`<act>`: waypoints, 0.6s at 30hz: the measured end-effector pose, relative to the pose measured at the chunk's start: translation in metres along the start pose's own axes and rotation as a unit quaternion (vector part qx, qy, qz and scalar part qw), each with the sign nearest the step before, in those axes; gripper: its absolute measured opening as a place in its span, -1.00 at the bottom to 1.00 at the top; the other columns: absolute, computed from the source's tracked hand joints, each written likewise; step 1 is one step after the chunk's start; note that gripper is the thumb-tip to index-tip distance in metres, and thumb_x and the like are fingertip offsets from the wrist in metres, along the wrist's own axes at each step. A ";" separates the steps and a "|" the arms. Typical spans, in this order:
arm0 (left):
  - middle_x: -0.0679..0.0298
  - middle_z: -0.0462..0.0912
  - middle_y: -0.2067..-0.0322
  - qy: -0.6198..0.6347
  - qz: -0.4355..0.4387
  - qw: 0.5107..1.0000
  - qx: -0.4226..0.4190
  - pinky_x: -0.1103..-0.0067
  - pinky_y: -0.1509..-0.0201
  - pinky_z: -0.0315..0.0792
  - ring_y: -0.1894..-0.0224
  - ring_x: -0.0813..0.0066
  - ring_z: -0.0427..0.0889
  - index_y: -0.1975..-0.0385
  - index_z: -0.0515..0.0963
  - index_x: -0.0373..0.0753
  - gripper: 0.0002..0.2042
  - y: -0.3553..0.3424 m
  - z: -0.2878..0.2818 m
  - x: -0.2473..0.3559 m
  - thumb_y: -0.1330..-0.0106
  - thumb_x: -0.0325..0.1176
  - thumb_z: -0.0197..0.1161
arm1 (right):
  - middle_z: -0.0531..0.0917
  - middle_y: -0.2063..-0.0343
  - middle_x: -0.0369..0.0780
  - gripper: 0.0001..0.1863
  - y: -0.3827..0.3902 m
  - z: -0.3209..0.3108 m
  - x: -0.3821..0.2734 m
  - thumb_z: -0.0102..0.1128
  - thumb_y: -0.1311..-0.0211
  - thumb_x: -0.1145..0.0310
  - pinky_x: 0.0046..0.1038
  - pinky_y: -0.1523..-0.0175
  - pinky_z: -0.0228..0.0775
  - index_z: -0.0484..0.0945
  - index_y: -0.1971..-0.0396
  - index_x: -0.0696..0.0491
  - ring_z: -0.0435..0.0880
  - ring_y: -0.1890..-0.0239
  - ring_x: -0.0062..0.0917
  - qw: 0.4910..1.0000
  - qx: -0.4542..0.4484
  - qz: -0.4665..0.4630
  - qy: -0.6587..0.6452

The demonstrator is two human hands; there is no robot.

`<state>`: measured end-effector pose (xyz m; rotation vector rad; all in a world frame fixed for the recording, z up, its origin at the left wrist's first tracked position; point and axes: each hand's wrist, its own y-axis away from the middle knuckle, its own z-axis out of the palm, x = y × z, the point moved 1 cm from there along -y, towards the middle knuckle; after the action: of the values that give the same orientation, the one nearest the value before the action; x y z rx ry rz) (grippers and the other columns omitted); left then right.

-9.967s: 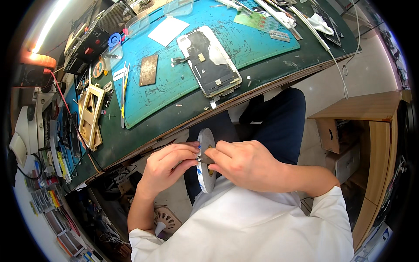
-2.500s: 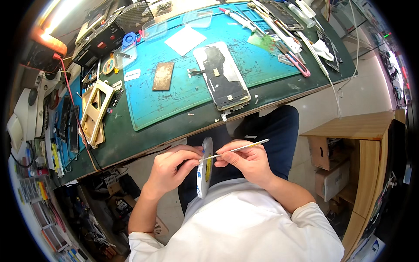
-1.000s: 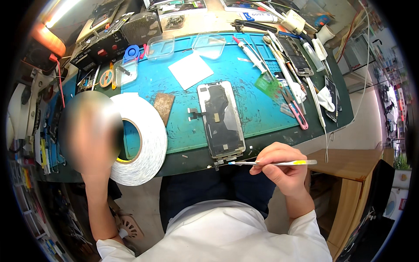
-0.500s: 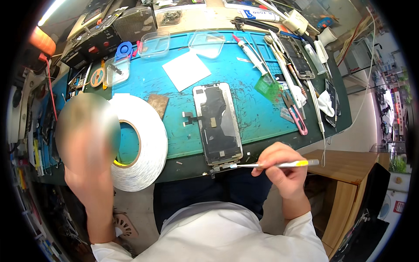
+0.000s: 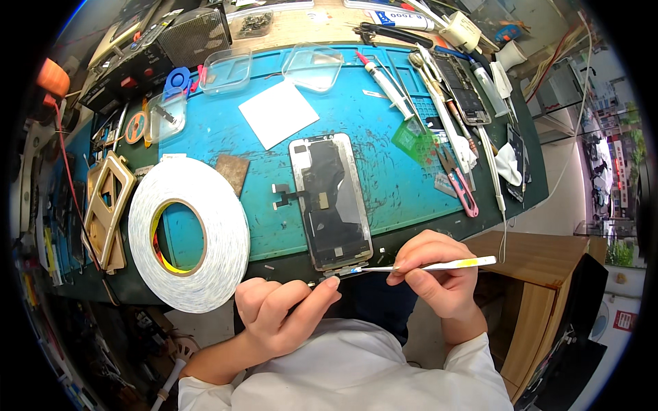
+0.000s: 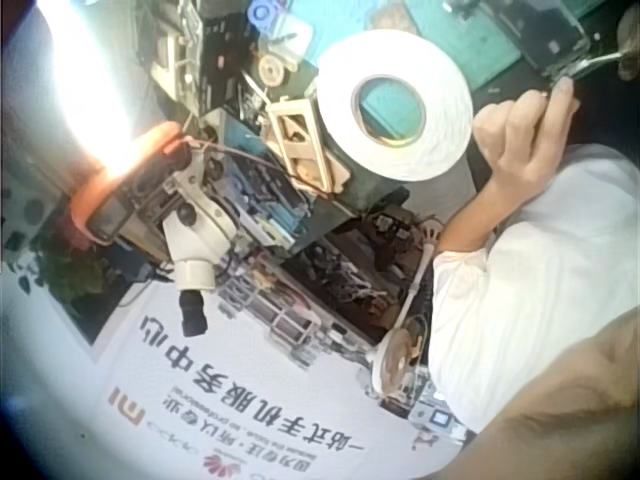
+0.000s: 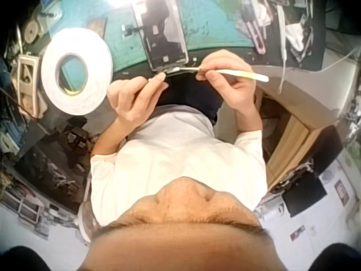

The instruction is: The person uses a precision tool to scrape residue from the edge of a disassembled smartphone. They then wipe the device with a cloth and apply adhesive tape to the frame, using tweezers to position small pieces. The person moves between two workstations during the process.

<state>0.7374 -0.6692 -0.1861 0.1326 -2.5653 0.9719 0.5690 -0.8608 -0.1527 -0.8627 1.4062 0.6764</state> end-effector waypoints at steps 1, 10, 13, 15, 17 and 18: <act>0.46 0.47 0.29 -0.005 -0.002 1.000 -0.001 0.46 0.23 0.21 0.23 0.40 0.33 0.09 0.74 -0.09 -0.64 0.000 0.001 0.000 -0.08 -0.31 0.62 | 0.74 0.35 -0.13 -0.87 -0.001 0.000 0.000 0.32 -0.26 0.59 -0.50 0.18 0.54 0.72 0.21 0.22 0.72 0.30 -0.47 1.000 -0.001 -0.004 0.007; 0.42 0.48 0.28 -0.045 -0.026 0.999 0.017 0.46 0.21 0.23 0.22 0.36 0.36 0.05 0.71 -0.13 -0.63 0.003 0.007 0.002 -0.15 -0.24 0.60 | 0.75 0.31 -0.13 -0.85 -0.004 0.002 -0.003 0.32 -0.23 0.62 -0.50 0.15 0.56 0.73 0.20 0.18 0.73 0.26 -0.47 0.999 -0.006 -0.004 0.035; 0.41 0.49 0.27 -0.053 -0.030 0.998 0.013 0.46 0.20 0.23 0.22 0.36 0.37 0.03 0.70 -0.14 -0.61 0.002 0.008 0.003 -0.16 -0.21 0.59 | 0.75 0.30 -0.13 -0.84 -0.004 0.003 -0.003 0.33 -0.22 0.63 -0.49 0.15 0.57 0.73 0.21 0.18 0.74 0.26 -0.46 0.999 -0.011 -0.005 0.046; 0.40 0.49 0.27 -0.059 -0.031 0.998 0.011 0.45 0.20 0.23 0.22 0.36 0.37 0.03 0.70 -0.15 -0.60 0.002 0.008 0.003 -0.15 -0.20 0.60 | 0.75 0.30 -0.14 -0.84 -0.005 0.005 -0.003 0.34 -0.21 0.63 -0.48 0.15 0.58 0.74 0.21 0.17 0.74 0.27 -0.45 0.998 -0.017 -0.013 0.064; 0.40 0.49 0.26 -0.065 -0.032 0.997 0.009 0.45 0.19 0.23 0.22 0.36 0.36 0.03 0.70 -0.15 -0.59 0.002 0.008 0.003 -0.14 -0.20 0.61 | 0.75 0.30 -0.14 -0.83 -0.005 0.005 -0.002 0.34 -0.21 0.64 -0.48 0.15 0.58 0.74 0.21 0.17 0.74 0.26 -0.44 0.997 -0.018 -0.013 0.072; 0.40 0.49 0.26 -0.067 -0.033 0.997 0.007 0.45 0.19 0.24 0.22 0.36 0.36 0.03 0.70 -0.15 -0.58 0.002 0.008 0.003 -0.13 -0.21 0.61 | 0.75 0.30 -0.14 -0.83 -0.004 0.005 -0.002 0.34 -0.21 0.64 -0.48 0.15 0.58 0.74 0.21 0.16 0.74 0.26 -0.44 0.997 -0.018 -0.013 0.076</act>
<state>0.7315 -0.6729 -0.1909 0.2938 -2.6557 0.9882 0.5753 -0.8587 -0.1501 -0.9767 1.5192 0.6283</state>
